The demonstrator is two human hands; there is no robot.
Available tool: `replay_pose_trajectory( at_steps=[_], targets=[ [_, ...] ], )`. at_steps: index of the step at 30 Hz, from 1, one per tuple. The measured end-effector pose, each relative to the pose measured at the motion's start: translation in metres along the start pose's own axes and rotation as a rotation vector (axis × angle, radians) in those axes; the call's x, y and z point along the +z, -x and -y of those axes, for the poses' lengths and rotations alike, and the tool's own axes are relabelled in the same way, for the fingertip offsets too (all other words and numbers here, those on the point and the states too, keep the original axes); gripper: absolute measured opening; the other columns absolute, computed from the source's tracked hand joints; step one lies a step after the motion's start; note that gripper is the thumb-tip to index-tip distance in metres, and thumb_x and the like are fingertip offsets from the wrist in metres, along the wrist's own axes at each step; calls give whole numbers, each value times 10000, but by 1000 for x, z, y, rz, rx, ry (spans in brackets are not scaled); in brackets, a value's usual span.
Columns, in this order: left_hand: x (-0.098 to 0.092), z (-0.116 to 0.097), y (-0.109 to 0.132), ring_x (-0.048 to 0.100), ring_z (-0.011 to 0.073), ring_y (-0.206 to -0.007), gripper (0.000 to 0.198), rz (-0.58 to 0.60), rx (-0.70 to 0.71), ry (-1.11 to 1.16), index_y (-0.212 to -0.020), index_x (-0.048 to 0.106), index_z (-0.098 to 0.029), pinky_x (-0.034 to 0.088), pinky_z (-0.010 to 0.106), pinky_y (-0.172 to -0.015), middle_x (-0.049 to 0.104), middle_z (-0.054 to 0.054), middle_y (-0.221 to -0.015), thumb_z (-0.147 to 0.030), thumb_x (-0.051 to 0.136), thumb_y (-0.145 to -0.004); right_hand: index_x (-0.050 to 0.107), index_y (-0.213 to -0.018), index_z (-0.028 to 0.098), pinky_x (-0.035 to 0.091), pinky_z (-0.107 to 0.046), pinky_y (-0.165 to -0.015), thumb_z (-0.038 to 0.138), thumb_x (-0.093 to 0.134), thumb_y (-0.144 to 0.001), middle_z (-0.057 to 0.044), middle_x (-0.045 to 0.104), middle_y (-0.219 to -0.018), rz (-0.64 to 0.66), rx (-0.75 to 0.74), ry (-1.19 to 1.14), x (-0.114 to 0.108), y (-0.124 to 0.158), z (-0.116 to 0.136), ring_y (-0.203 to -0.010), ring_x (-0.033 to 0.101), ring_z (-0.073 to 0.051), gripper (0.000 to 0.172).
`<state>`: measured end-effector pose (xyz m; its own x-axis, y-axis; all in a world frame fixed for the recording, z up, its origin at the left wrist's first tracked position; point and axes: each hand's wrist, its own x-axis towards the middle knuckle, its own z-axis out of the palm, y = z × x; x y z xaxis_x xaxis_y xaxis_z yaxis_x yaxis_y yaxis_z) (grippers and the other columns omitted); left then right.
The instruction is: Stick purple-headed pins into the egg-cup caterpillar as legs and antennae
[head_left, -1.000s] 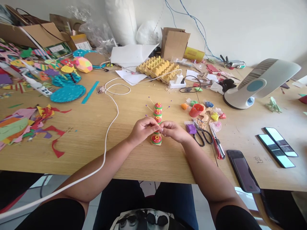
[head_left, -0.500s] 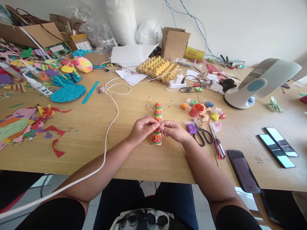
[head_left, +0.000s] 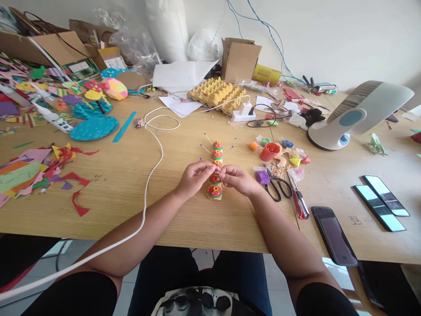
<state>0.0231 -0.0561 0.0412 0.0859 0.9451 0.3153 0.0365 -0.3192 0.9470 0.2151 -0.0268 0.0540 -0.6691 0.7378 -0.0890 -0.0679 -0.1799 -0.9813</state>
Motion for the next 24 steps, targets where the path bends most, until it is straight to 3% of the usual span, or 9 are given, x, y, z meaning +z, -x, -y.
replay_pose_trajectory(
  at_steps=[6, 13, 16, 20, 24],
  targets=[
    [2, -3, 1, 668, 159, -801, 228, 37, -13, 40, -871, 737, -166, 534, 280, -746, 734, 35, -841, -392, 704, -871, 644, -783, 177, 238, -225, -507, 483, 770, -793, 49, 528, -618, 9, 5, -9, 0, 0, 0, -544, 382, -70, 331],
    [1, -3, 0, 628, 141, -749, 170, 45, 90, -109, -793, 713, -173, 512, 271, -726, 702, 18, -779, -320, 691, -875, 671, -822, 179, 433, -250, -660, 422, 829, -732, 17, 642, -743, 3, 13, 36, 2, -1, 3, -680, 562, -107, 304],
    [2, -5, 1, 647, 154, -814, 159, 37, 132, -130, -853, 730, -177, 521, 286, -785, 716, 36, -851, -324, 679, -887, 663, -814, 181, 439, -255, -664, 394, 829, -732, 9, 664, -749, 2, 5, 48, -2, 1, 4, -686, 582, -114, 282],
    [0, -7, 1, 649, 156, -851, 205, -129, 161, -132, -922, 722, -176, 518, 277, -774, 710, 50, -905, -346, 610, -939, 622, -814, 204, 285, -227, -502, 417, 805, -744, 16, 673, -707, -179, -76, -33, -12, -1, 5, -529, 438, -73, 289],
    [-2, -3, 3, 611, 132, -756, 188, -303, 252, -190, -882, 683, -174, 492, 247, -692, 672, 30, -830, -333, 602, -943, 603, -778, 202, 186, -243, -462, 431, 795, -737, 14, 659, -702, -451, -107, -103, -22, -6, 4, -483, 315, -57, 301]
  ],
)
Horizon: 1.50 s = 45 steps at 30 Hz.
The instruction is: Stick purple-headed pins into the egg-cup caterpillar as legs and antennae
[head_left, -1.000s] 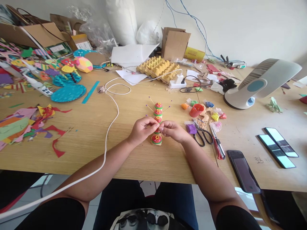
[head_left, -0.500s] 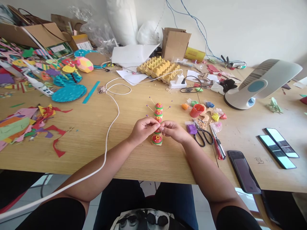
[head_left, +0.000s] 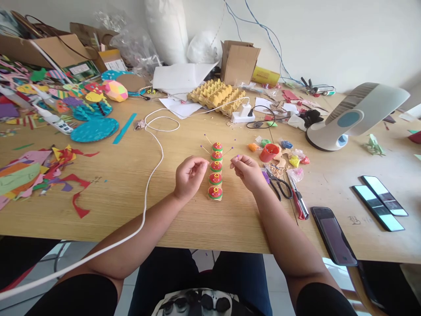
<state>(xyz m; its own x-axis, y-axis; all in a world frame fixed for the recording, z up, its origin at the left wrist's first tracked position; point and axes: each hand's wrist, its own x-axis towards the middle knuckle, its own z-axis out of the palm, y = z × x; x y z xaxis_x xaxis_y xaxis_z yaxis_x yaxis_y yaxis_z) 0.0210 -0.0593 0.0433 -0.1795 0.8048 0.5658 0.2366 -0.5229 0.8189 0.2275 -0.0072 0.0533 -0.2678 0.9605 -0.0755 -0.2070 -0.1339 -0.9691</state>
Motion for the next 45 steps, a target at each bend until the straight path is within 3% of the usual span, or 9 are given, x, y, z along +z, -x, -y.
replay_pose_trajectory(
  at_steps=[4, 9, 12, 15, 20, 28, 36, 45],
  targets=[
    [0, 3, 4, 617, 126, -719, 165, 15, 70, -117, -1021, 655, -181, 498, 243, -667, 678, 36, -859, -310, 579, -951, 604, -746, 199, 203, -245, -463, 438, 810, -690, 6, 651, -722, -151, 6, 12, -3, -7, -8, -496, 325, -60, 320],
    [2, -4, 9, 570, 89, -546, 312, 292, 175, -445, -1279, 512, -209, 482, 249, -609, 735, 53, -1118, -274, 514, -974, 608, -745, 196, 194, -248, -470, 478, 785, -693, 8, 645, -722, -204, -31, 60, -5, -13, -22, -494, 315, -62, 337],
    [4, -6, 10, 689, 153, -712, 354, 378, 212, -586, -1327, 455, -202, 508, 271, -639, 721, 74, -1181, -304, 473, -989, 613, -755, 193, 210, -250, -478, 498, 770, -708, 11, 635, -705, -233, -54, 97, -4, -14, -26, -504, 329, -70, 346],
    [5, -5, 10, 728, 208, -843, 364, 392, 184, -711, -1333, 445, -192, 515, 292, -639, 708, 94, -1211, -338, 441, -1000, 611, -779, 194, 253, -246, -493, 520, 760, -720, -3, 655, -745, -233, -73, 124, -2, -12, -27, -539, 386, -81, 363],
    [6, -5, 10, 737, 230, -845, 383, 398, 151, -814, -1339, 439, -178, 503, 297, -622, 716, 111, -1207, -370, 417, -1009, 610, -797, 197, 293, -236, -512, 577, 728, -739, -17, 657, -763, -233, -63, 192, 2, -9, -25, -600, 467, -105, 402],
    [7, -7, 10, 742, 230, -816, 382, 419, 81, -809, -1323, 445, -183, 477, 283, -592, 730, 107, -1168, -390, 439, -1003, 598, -822, 208, 367, -240, -568, 539, 719, -746, -26, 699, -834, -206, -49, 181, 3, -10, -27, -656, 533, -120, 361],
    [7, -4, 10, 751, 259, -884, 411, 449, 23, -800, -1325, 436, -172, 490, 294, -620, 743, 129, -1119, -428, 439, -1004, 610, -821, 217, 461, -288, -806, 499, 725, -755, -20, 709, -816, -193, -93, 187, 3, -13, -33, -823, 632, -167, 312],
    [6, -2, 11, 754, 270, -911, 432, 456, 19, -798, -1340, 423, -176, 496, 297, -624, 749, 136, -1109, -450, 434, -1006, 617, -831, 221, 480, -307, -836, 486, 694, -781, -28, 718, -830, -175, -102, 236, 3, -15, -37, -846, 659, -184, 280]
  ],
)
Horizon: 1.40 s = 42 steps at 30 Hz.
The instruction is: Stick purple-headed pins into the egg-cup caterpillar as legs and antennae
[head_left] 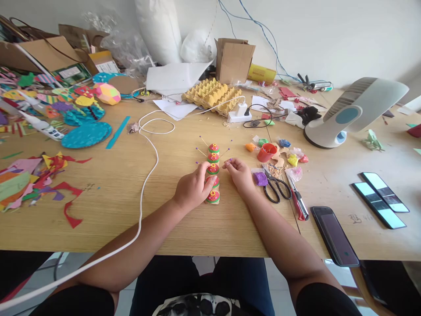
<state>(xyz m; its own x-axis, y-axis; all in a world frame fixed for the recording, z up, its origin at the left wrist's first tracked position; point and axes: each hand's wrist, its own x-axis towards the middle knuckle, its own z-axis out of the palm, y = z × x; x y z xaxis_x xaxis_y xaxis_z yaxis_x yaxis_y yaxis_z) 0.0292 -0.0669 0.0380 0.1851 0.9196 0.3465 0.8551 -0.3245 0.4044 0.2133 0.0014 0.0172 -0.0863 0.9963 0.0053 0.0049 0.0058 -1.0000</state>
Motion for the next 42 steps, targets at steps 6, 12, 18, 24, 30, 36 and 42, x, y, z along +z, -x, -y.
replay_pose_trajectory(
  at_steps=[6, 12, 18, 24, 30, 36, 42],
  targets=[
    [-1, -1, 0, 754, 259, -894, 430, -9, 9, 6, -1333, 431, -183, 489, 285, -619, 756, 126, -1080, -456, 444, -1001, 616, -832, 223, 486, -304, -813, 444, 691, -774, -22, 711, -816, 10, -22, 25, 2, -1, -5, -804, 654, -175, 240],
    [-1, -1, 0, 752, 241, -815, 431, -12, 27, -13, -1333, 430, -198, 458, 271, -574, 754, 111, -1092, -473, 446, -1002, 621, -809, 220, 492, -298, -785, 423, 684, -766, -13, 702, -802, 46, -21, 80, 3, -3, -7, -776, 646, -169, 217],
    [-1, -1, 1, 753, 247, -841, 439, -15, 21, -2, -1334, 435, -200, 468, 276, -585, 751, 114, -1109, -481, 455, -997, 630, -798, 222, 493, -306, -793, 395, 670, -789, -21, 717, -825, 15, -29, 91, 3, -1, -6, -791, 652, -177, 178],
    [-1, -2, 1, 750, 244, -836, 427, -7, 21, -12, -1326, 440, -196, 467, 275, -586, 748, 110, -1125, -469, 456, -998, 637, -793, 222, 488, -307, -756, 386, 661, -798, -18, 717, -811, 20, -50, 134, 4, 0, -5, -762, 635, -176, 166],
    [-1, -1, 0, 749, 246, -817, 411, -6, 21, -10, -1312, 450, -194, 456, 277, -569, 750, 112, -1128, -460, 456, -999, 605, -775, 226, 462, -301, -725, 356, 640, -817, -15, 704, -810, 10, -76, 206, 5, 2, -3, -713, 599, -162, 142],
    [1, 0, 0, 743, 238, -782, 340, -14, 11, -37, -1293, 469, -183, 443, 278, -554, 755, 104, -1099, -356, 425, -1005, 587, -790, 219, 432, -296, -690, 323, 598, -838, -8, 677, -774, 14, -102, 280, 7, 4, -1, -687, 572, -155, 114],
    [-1, -1, -1, 731, 234, -742, 371, 1, -12, -13, -1279, 477, -196, 411, 278, -543, 766, 93, -1022, -415, 485, -978, 578, -789, 216, 431, -296, -685, 321, 586, -838, -14, 675, -776, 18, -93, 288, 7, 4, -1, -687, 575, -157, 116]
  ],
)
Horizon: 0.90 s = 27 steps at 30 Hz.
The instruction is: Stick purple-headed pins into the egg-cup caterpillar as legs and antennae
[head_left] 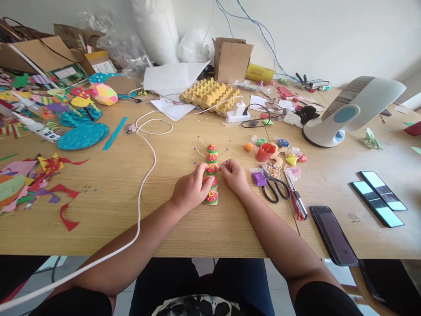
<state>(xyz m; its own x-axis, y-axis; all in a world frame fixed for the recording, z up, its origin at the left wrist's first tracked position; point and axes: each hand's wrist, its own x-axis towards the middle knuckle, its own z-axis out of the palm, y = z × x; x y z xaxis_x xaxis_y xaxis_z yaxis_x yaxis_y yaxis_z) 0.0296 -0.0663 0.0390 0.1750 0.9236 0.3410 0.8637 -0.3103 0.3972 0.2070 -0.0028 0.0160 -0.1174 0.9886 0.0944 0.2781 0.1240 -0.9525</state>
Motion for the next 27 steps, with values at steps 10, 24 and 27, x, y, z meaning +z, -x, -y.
replay_pose_trajectory(
  at_steps=[10, 24, 27],
  targets=[
    [-33, -5, -6, 588, 134, -617, 275, -34, -16, 40, -1046, 668, -211, 369, 265, -600, 725, 33, -874, -413, 497, -972, 578, -787, 214, 456, -285, -697, 335, 591, -837, -4, 691, -775, -11, -15, 19, 0, -2, -6, -715, 600, -159, 131],
    [-30, 40, -21, 519, 103, -616, 411, 491, -75, 435, -1165, 664, -257, 411, 236, -607, 654, -12, -924, -379, 718, -775, 579, -801, 213, 450, -287, -692, 346, 581, -832, -14, 694, -785, 6, -17, 9, -1, -2, -5, -718, 602, -161, 137],
    [-26, 42, -21, 531, 113, -636, 428, 482, -50, 407, -1186, 667, -266, 416, 243, -622, 665, -4, -947, -383, 719, -777, 576, -801, 215, 456, -288, -693, 349, 583, -827, -17, 701, -803, 10, -14, -1, -1, -2, -4, -712, 604, -159, 136]
  ],
)
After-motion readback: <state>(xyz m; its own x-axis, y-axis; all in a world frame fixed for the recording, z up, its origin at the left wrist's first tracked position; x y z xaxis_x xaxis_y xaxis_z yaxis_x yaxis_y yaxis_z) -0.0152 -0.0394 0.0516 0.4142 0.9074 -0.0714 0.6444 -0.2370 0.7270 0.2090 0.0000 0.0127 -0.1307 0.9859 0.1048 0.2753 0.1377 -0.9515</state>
